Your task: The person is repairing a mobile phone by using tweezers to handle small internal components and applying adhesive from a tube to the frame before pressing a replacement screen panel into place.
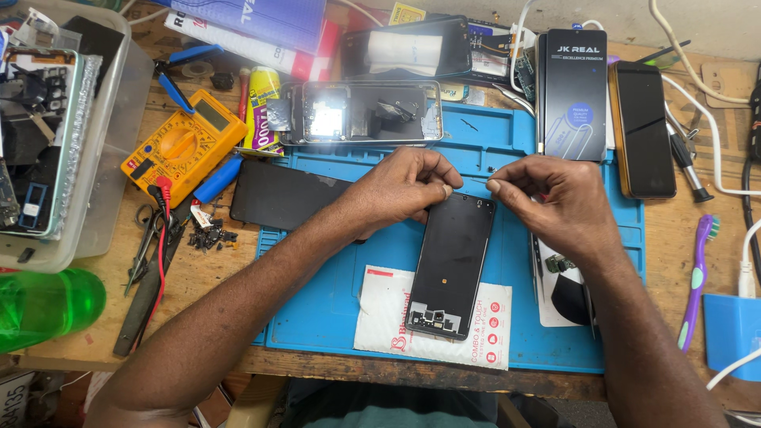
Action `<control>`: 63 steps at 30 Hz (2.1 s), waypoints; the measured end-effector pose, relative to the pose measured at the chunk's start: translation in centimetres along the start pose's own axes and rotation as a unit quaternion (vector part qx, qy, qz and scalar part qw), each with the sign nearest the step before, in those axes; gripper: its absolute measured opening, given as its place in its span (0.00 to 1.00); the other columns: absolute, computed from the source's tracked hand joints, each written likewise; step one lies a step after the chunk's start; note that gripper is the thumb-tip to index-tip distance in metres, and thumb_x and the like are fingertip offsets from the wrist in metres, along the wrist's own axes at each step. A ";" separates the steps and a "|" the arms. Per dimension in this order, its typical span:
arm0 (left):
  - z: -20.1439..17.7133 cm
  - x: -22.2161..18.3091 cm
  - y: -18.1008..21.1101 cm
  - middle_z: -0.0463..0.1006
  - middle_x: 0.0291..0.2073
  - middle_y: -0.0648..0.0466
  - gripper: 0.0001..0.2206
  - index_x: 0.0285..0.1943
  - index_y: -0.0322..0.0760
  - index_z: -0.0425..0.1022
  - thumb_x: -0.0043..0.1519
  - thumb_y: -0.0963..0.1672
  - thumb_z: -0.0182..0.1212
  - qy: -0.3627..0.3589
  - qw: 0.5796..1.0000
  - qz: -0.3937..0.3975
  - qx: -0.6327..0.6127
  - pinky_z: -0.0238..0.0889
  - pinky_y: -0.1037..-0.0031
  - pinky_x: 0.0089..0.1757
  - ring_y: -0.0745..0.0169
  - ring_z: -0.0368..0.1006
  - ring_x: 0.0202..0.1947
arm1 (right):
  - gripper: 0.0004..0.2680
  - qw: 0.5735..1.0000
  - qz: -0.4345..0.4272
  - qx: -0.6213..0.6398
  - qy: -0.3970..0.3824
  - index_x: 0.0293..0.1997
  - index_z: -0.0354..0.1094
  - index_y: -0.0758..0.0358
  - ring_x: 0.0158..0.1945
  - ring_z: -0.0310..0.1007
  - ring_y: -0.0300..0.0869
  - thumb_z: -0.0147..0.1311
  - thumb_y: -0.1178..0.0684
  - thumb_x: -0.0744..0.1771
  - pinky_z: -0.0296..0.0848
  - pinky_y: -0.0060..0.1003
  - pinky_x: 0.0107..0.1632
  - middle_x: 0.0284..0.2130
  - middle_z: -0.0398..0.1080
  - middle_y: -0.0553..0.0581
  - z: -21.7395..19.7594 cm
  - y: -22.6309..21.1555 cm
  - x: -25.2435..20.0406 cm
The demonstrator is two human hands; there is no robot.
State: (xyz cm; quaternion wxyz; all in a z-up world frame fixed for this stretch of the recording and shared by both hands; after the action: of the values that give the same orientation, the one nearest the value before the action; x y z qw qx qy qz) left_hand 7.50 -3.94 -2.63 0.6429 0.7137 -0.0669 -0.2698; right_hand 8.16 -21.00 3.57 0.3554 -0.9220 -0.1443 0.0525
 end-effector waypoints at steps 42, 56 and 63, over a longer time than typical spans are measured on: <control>6.8 -4.0 5.0 0.80 0.32 0.47 0.07 0.32 0.33 0.82 0.58 0.44 0.68 0.051 0.869 0.240 0.430 0.72 0.62 0.38 0.53 0.77 0.37 | 0.10 0.980 -0.069 -0.171 -0.069 0.49 0.78 0.62 0.29 0.80 0.43 0.64 0.54 0.65 0.79 0.37 0.31 0.35 0.80 0.61 -3.4 1.5 -0.4; -11.7 -24.5 11.3 0.71 0.37 0.47 0.10 0.45 0.31 0.68 0.71 0.41 0.67 0.480 0.607 0.354 0.526 0.56 0.66 0.34 0.55 0.62 0.29 | 0.02 0.941 -0.268 -0.187 0.085 0.48 0.78 0.64 0.36 0.80 0.41 0.61 0.60 0.72 0.80 0.33 0.40 0.38 0.79 0.61 -5.1 -1.3 -2.1; -21.4 -27.2 6.7 0.73 0.32 0.47 0.09 0.41 0.29 0.71 0.70 0.42 0.62 0.530 0.538 0.258 0.603 0.61 0.62 0.36 0.49 0.68 0.32 | 0.03 0.949 -0.236 -0.195 0.078 0.48 0.79 0.60 0.31 0.78 0.41 0.61 0.59 0.71 0.77 0.33 0.35 0.35 0.78 0.59 -4.2 -2.4 -2.2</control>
State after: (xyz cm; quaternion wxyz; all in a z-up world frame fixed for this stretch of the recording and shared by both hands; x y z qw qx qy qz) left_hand -3.71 25.82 12.52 0.0209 0.8971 -0.0423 0.4392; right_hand 6.38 -22.71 8.29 0.1811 -0.9141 -0.3371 -0.1344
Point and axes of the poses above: each hand's wrist, its own x-axis towards the middle knuckle, its own z-axis out of the palm, y = z × x, the point moved 9 cm from there along x, towards the middle knuckle
